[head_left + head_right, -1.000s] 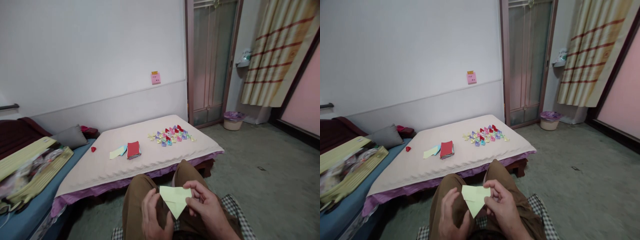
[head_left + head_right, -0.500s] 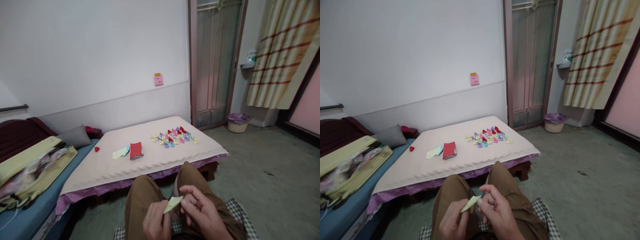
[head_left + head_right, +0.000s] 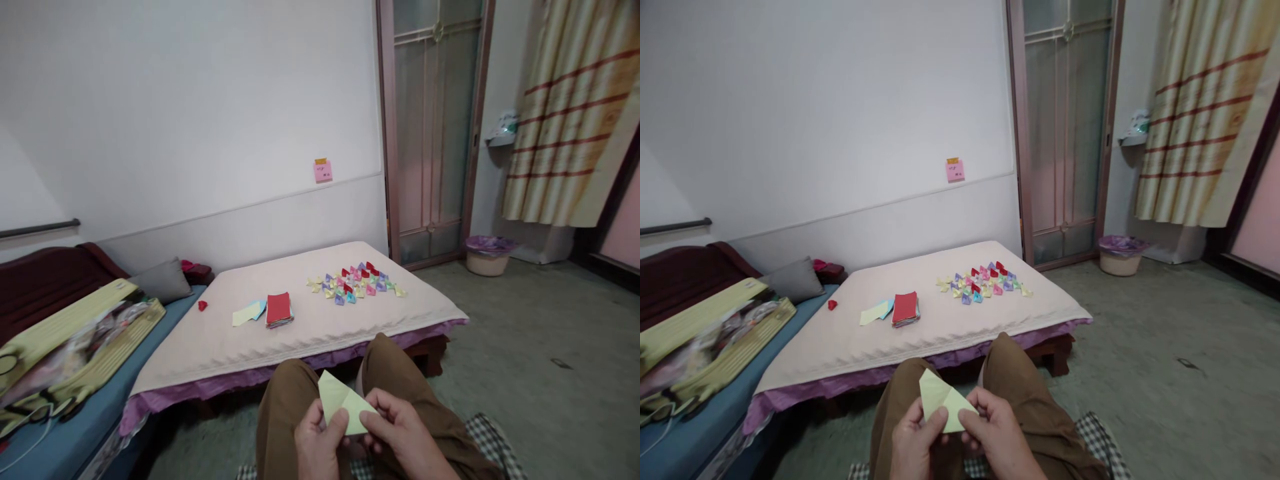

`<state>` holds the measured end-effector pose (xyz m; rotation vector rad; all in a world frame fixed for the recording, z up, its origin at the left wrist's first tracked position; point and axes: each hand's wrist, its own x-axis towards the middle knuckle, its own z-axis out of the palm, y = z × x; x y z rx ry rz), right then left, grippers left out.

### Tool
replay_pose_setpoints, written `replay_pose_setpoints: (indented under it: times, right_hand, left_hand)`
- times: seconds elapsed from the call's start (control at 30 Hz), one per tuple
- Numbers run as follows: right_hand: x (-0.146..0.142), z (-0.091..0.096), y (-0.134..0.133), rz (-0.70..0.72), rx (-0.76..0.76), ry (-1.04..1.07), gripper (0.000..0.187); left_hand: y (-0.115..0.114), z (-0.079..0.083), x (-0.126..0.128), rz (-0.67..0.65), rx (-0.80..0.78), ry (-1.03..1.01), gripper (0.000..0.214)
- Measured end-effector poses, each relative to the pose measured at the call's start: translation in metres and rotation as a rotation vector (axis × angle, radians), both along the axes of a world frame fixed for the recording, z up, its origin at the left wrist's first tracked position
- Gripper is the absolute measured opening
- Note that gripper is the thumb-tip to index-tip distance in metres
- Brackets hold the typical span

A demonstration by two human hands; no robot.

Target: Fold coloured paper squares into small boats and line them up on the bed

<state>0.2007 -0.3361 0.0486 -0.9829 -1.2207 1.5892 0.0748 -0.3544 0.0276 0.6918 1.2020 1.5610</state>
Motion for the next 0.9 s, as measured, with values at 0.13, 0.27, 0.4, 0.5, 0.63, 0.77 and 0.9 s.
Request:
replay_pose_setpoints:
  times: [0.13, 0.27, 0.4, 0.5, 0.63, 0.77, 0.9]
  right_hand:
    - [0.004, 0.006, 0.001, -0.016, 0.027, -0.020, 0.031]
    - [0.004, 0.006, -0.001, 0.032, 0.044, 0.007, 0.030]
    - [0.004, 0.010, -0.002, 0.006, 0.097, 0.023, 0.024]
    - [0.007, 0.015, -0.003, -0.010, 0.114, 0.019, 0.019]
    - [0.011, 0.019, -0.006, -0.019, 0.114, 0.042, 0.014]
    - [0.012, 0.021, -0.008, -0.026, 0.118, 0.059, 0.014]
    - [0.012, 0.023, -0.007, -0.019, 0.136, 0.017, 0.018]
  left_hand:
    - [-0.003, 0.010, 0.004, -0.042, -0.024, -0.030, 0.038]
    - [-0.006, 0.019, 0.008, -0.058, -0.061, -0.145, 0.036]
    - [-0.008, 0.026, 0.009, -0.092, -0.037, -0.220, 0.034]
    - [-0.009, 0.030, 0.007, -0.109, -0.021, -0.244, 0.031]
    - [-0.012, 0.037, 0.007, -0.101, -0.019, -0.270, 0.030]
    - [-0.015, 0.044, 0.010, -0.096, -0.036, -0.273, 0.029]
    - [-0.018, 0.045, 0.011, -0.096, -0.017, -0.240, 0.032]
